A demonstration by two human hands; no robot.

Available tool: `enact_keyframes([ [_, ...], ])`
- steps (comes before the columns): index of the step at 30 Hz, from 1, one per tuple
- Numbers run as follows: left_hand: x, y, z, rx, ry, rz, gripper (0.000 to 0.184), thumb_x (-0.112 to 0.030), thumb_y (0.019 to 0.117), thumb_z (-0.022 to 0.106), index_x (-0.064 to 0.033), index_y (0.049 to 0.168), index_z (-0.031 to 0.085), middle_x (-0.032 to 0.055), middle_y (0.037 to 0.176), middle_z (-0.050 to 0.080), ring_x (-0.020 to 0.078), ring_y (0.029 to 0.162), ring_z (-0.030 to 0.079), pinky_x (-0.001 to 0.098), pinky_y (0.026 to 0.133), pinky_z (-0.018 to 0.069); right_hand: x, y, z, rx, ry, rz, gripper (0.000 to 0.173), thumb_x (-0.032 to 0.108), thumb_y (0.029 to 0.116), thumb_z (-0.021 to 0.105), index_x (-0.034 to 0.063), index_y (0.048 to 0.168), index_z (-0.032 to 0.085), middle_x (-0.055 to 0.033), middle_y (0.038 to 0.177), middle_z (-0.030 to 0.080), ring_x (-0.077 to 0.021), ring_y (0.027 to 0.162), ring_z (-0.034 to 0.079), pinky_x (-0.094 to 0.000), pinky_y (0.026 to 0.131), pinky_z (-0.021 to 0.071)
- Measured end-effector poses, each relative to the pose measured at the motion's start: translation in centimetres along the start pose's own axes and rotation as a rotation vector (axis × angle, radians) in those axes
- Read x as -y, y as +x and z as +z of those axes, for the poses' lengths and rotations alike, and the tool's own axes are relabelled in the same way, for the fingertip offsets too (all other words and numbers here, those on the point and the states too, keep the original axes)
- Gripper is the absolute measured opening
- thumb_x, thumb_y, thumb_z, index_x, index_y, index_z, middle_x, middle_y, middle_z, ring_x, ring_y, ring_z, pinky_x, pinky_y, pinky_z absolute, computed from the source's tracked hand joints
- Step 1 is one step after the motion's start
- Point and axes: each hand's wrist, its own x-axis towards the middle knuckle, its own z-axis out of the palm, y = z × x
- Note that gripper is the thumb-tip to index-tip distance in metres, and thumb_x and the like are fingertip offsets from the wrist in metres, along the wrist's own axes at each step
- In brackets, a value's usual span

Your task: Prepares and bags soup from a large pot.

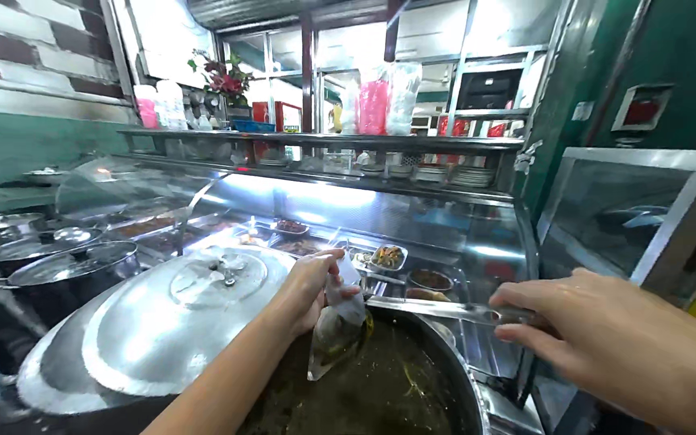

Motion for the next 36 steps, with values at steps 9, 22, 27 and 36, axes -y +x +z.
enact_keyframes([
  [9, -0.7, -0.2, -0.2, -0.071, -0.04, -0.034, 0.041, 0.0, 0.0991, 0.042, -0.0032, 0.138, 0.053, 0.0142, 0.115, 0.059, 0.0183, 0.071, 0.061, 0.0328, 0.065, 0.0558, 1.3, -4.9, 8.3, -0.384, 0.098, 0.027, 0.03, 0.025, 0.1049, 0.059, 0.003, 0.12, 0.072, -0.0214, 0.092, 0.07, -0.0377, 0.075, 0.07, -0.0496, 0.061, 0.0558],
  [22, -1.5, -0.7, -0.7, -0.144, -0.099, -0.019, 0.038, 0.002, 0.099, 0.043, -0.0009, 0.136, 0.053, 0.0152, 0.115, 0.058, 0.0187, 0.072, 0.062, 0.0328, 0.065, 0.0575, 0.6, -2.8, 7.9, -0.467, 0.308, 0.143, 0.036, 0.033, 0.1033, 0.057, 0.0071, 0.121, 0.075, -0.012, 0.089, 0.067, -0.0225, 0.066, 0.062, -0.0414, 0.058, 0.0528],
  [27, -1.3, -0.8, -0.8, -0.143, -0.092, -0.037, 0.038, 0.001, 0.0999, 0.041, -0.0012, 0.137, 0.052, 0.0151, 0.115, 0.057, 0.0193, 0.075, 0.062, 0.0341, 0.068, 0.0573, -0.1, -2.1, 7.2, -0.335, 0.513, 0.196, 0.039, 0.042, 0.1035, 0.05, 0.0157, 0.113, 0.077, 0.0017, 0.085, 0.07, -0.0053, 0.064, 0.058, -0.0271, 0.057, 0.0495],
  [36, -0.9, -0.8, 0.1, -0.128, -0.098, -0.048, 0.04, 0.002, 0.0995, 0.041, -0.0012, 0.138, 0.051, 0.0151, 0.117, 0.057, 0.0186, 0.073, 0.062, 0.0329, 0.066, 0.0572, 0.9, -0.9, 3.1, 0.057, 1.475, 0.539, 0.031, 0.02, 0.1107, 0.042, 0.0096, 0.117, 0.071, 0.0018, 0.066, 0.052, -0.0026, 0.04, 0.038, -0.0168, 0.036, 0.0365],
])
